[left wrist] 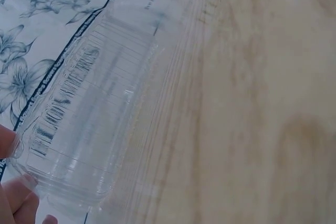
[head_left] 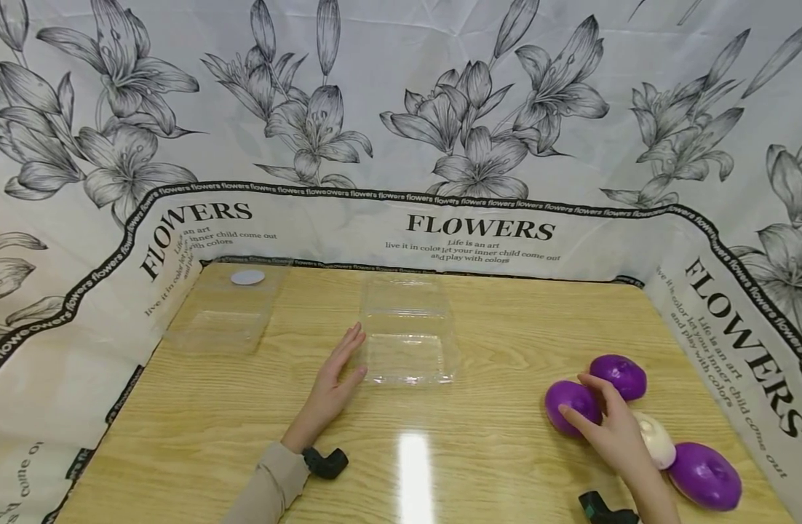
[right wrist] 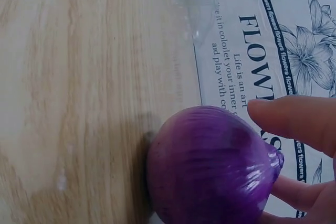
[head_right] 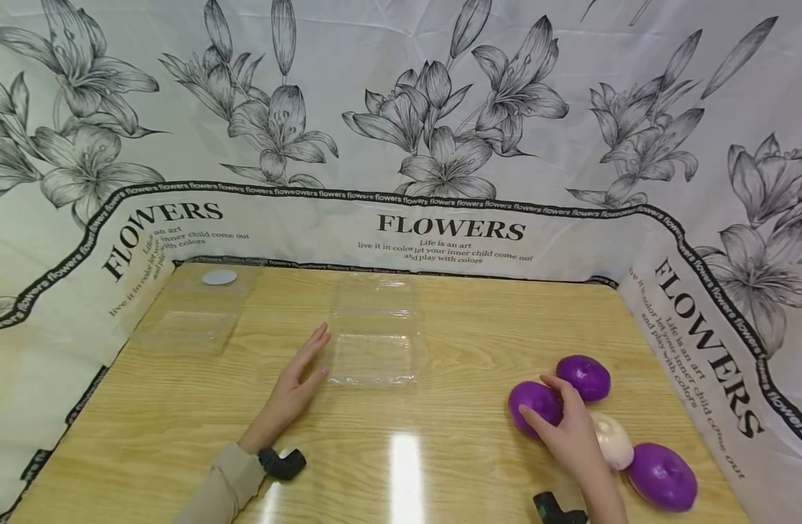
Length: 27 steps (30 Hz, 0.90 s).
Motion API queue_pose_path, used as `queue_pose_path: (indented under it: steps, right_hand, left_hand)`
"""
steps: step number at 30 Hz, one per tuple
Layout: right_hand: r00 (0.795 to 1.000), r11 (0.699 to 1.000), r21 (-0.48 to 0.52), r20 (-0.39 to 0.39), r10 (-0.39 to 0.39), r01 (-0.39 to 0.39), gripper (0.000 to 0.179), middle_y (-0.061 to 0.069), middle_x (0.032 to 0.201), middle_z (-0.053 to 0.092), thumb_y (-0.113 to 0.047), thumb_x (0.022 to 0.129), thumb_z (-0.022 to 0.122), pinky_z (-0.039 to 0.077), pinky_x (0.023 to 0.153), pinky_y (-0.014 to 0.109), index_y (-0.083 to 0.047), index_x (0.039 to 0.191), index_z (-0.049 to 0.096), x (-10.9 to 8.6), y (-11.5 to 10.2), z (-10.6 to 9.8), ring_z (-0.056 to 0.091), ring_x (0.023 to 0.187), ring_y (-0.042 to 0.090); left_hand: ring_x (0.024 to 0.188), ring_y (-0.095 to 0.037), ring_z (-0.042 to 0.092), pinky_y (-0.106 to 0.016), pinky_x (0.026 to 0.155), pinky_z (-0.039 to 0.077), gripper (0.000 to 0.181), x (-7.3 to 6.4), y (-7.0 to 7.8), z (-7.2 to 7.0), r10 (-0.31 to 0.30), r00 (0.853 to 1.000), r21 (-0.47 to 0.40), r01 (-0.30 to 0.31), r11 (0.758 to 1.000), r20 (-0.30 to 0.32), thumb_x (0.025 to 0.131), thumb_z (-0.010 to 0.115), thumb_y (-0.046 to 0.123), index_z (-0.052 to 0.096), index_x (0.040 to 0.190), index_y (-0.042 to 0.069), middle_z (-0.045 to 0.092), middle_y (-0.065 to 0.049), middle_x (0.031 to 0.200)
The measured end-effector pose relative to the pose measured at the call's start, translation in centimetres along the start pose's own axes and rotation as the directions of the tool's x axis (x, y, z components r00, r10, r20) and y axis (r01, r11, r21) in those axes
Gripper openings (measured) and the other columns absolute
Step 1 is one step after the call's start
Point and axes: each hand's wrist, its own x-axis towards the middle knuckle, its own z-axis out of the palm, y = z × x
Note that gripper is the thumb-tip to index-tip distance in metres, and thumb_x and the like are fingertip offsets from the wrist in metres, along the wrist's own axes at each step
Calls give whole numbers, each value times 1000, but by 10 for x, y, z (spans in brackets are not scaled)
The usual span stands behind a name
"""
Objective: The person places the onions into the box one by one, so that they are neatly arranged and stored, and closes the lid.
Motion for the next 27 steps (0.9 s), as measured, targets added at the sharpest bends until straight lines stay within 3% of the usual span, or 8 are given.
queue_pose_path:
  steps: [10, 15, 18, 22, 24, 27]
  right_hand:
    - [999, 996, -89, 24, -25, 27, 87, 36, 140, 40, -15, 76, 87, 40, 94, 73, 5, 142, 35, 5, 1, 14, 41, 124, 59]
    - [1000, 995, -98, 25, -17, 20, 87, 34, 141, 41, -16, 75, 87, 42, 95, 69, 4, 143, 37, 9, -1, 15, 43, 124, 56]
    - [999, 996, -88, 40, 29, -26, 88, 33, 143, 39, -22, 77, 86, 42, 96, 68, 1, 146, 36, 14, -4, 15, 42, 125, 54]
    - [994, 994, -75, 64, 85, -80, 91, 33, 146, 35, -29, 80, 84, 41, 97, 70, -3, 150, 32, 25, -10, 15, 40, 127, 56]
    - [994, 995, -60, 62, 88, -84, 91, 32, 146, 35, -29, 80, 84, 42, 97, 70, -4, 150, 32, 30, -14, 17, 40, 128, 55]
    - [996, 997, -33, 57, 74, -72, 89, 32, 147, 34, -28, 82, 82, 43, 98, 70, -5, 151, 31, 39, -21, 19, 39, 129, 55]
  left_hand:
    - [147, -45, 17, -33, 122, 14, 50, 3, 2, -1, -22, 1000, -15, 22, 1000, 11, 96, 56, -7, 42, 144, -9, 27, -26, 158]
    - [146, -46, 17, -27, 121, 14, 50, 3, 0, 0, -19, 1000, -8, 19, 1000, 0, 96, 56, -7, 42, 144, -10, 27, -26, 158]
    - [149, -39, 16, -25, 121, 13, 51, 2, -11, 2, -25, 1000, 0, 25, 1000, -1, 98, 56, -2, 41, 146, -7, 26, -19, 160]
    - [150, -36, 15, -28, 122, 13, 51, 2, -8, 1, -43, 999, -5, 43, 999, 13, 99, 55, 0, 40, 147, -6, 25, -16, 161]
    - [149, -38, 15, -29, 122, 13, 51, 3, 3, 0, -65, 998, -11, 65, 998, 22, 98, 55, -2, 39, 146, -8, 25, -20, 160]
    - [149, -39, 15, -19, 119, 12, 51, 3, 3, 0, -59, 998, -10, 59, 998, 19, 99, 55, -1, 39, 146, -8, 25, -20, 160]
